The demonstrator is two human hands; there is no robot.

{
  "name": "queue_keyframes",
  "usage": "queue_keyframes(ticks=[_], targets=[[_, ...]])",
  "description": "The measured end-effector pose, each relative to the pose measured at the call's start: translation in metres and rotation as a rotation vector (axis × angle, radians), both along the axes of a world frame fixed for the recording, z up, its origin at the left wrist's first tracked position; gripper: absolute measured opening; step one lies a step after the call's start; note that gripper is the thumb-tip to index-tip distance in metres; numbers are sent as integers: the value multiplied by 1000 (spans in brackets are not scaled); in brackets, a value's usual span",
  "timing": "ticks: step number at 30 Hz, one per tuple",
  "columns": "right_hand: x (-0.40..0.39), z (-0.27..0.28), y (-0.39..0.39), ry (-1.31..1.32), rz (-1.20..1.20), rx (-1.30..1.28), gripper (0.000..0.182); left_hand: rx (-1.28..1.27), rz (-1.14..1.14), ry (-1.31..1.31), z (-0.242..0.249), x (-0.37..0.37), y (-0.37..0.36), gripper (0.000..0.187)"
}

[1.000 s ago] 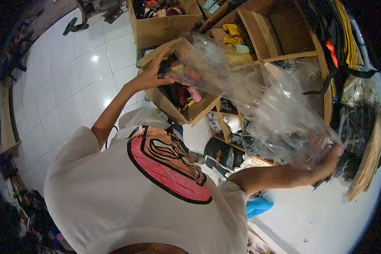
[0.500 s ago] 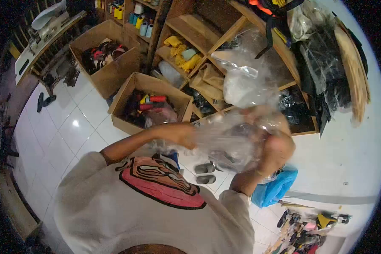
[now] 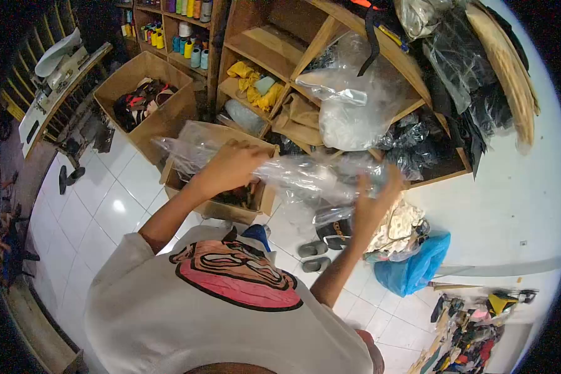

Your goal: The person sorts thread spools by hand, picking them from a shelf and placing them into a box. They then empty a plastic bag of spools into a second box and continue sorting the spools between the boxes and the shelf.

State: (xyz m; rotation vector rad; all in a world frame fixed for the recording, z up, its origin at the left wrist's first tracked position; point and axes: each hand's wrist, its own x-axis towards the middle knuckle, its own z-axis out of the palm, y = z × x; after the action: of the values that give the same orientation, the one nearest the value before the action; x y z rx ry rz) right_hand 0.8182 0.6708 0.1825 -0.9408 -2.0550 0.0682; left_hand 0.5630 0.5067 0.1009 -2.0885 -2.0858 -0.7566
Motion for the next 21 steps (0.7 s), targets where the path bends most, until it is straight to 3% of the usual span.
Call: queue_keyframes(ticks=[1,3,4,6,9,11,12,13,14,15,16,17,18,19,21], targets=[[-20,0,-27,-142,281,-54,68,7,-88,-130,7,5,0,37],[-53,-20,-59,-184,786,-576,78,13,-263,-395,33,23,-1,37],[-58,-40,-67,-226,827,-924,81,93,-293,-541,42,30,-2,35],[-65,-77,-85,-115,870,-1374,84,264,-349,-830,53,43,-1,30],[-75,-99,-120,324,904,-1460,87,548,-325,-1877,51,67,4,26],[-84,-95,-126,571,925,-1232,89,593,-399,-1880,46,59,5,27],[-76,-82,-119,370,901,-1358,80,615,-427,-1888,42,53,3,28],[-72,-45,-112,24,712,-1466,69,640,-445,-1900,37,53,-2,29],[-64,-71,-95,70,716,-1222,64,571,-252,-1746,53,54,-15,30],[-55,-102,-79,108,723,-983,59,494,-132,-1252,52,47,-20,43],[-38,-106,-62,-164,593,-584,56,301,-238,-921,44,31,-25,48],[-26,-103,-43,-382,509,-403,52,105,-340,-588,35,17,-32,52],[-14,-99,-24,-583,424,-207,48,-49,-221,-279,20,18,-45,68],[-13,-90,-18,-756,380,-245,43,-432,-13,-183,26,28,-60,83],[-15,-85,-22,-1015,334,-274,36,-561,8,-234,32,44,-51,94]])
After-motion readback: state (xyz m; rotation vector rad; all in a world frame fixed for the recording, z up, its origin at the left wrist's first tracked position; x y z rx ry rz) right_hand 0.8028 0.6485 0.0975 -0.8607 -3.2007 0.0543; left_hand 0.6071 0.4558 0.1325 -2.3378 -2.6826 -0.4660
